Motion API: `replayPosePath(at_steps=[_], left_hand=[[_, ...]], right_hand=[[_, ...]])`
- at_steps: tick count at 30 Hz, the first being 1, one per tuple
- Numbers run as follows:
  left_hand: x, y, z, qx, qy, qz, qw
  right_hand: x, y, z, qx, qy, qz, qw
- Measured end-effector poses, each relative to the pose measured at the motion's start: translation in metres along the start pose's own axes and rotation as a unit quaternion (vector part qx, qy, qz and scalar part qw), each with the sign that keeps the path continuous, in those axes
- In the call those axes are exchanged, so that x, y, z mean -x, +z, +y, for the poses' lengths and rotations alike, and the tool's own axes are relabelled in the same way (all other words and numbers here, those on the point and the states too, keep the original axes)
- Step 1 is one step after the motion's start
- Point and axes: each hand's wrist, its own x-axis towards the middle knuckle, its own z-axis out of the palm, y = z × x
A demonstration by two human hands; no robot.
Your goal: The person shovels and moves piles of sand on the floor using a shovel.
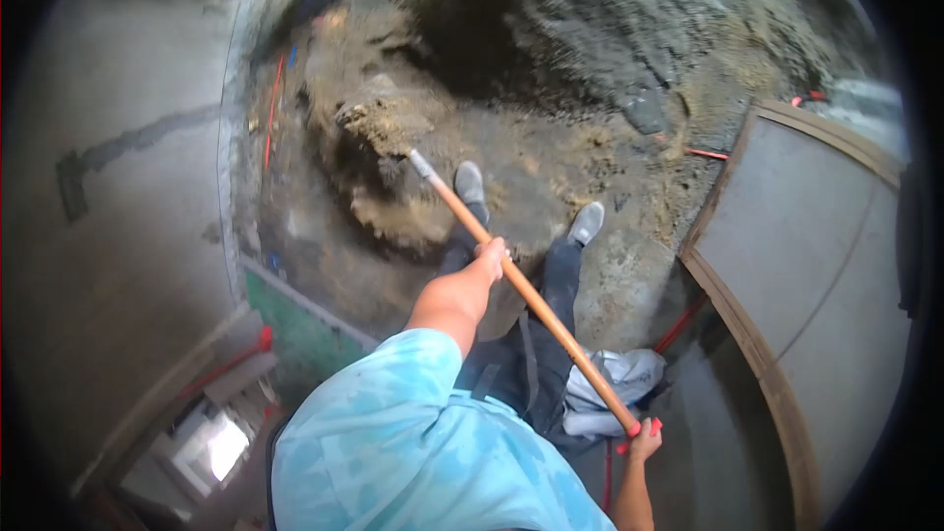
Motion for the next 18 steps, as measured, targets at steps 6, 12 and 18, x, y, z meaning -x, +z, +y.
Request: replayPosePath(at_steps=[6,12,18], left_hand=[[0.084,0.065,0.038,-0.144,0.196,0.045,0.969],[0.174,0.093,0.142,-0.155,0.318,-0.075,0.932],[0.171,0.084,0.2,0.045,0.184,-0.214,0.958]], right_hand=[[-0.07,0.014,0.076,-0.06,0.314,-0.179,0.931],[-0.151,0.071,0.05,0.038,0.171,-0.253,0.951],[-0.073,0.06,-0.089,-0.102,-0.129,0.002,0.986]])
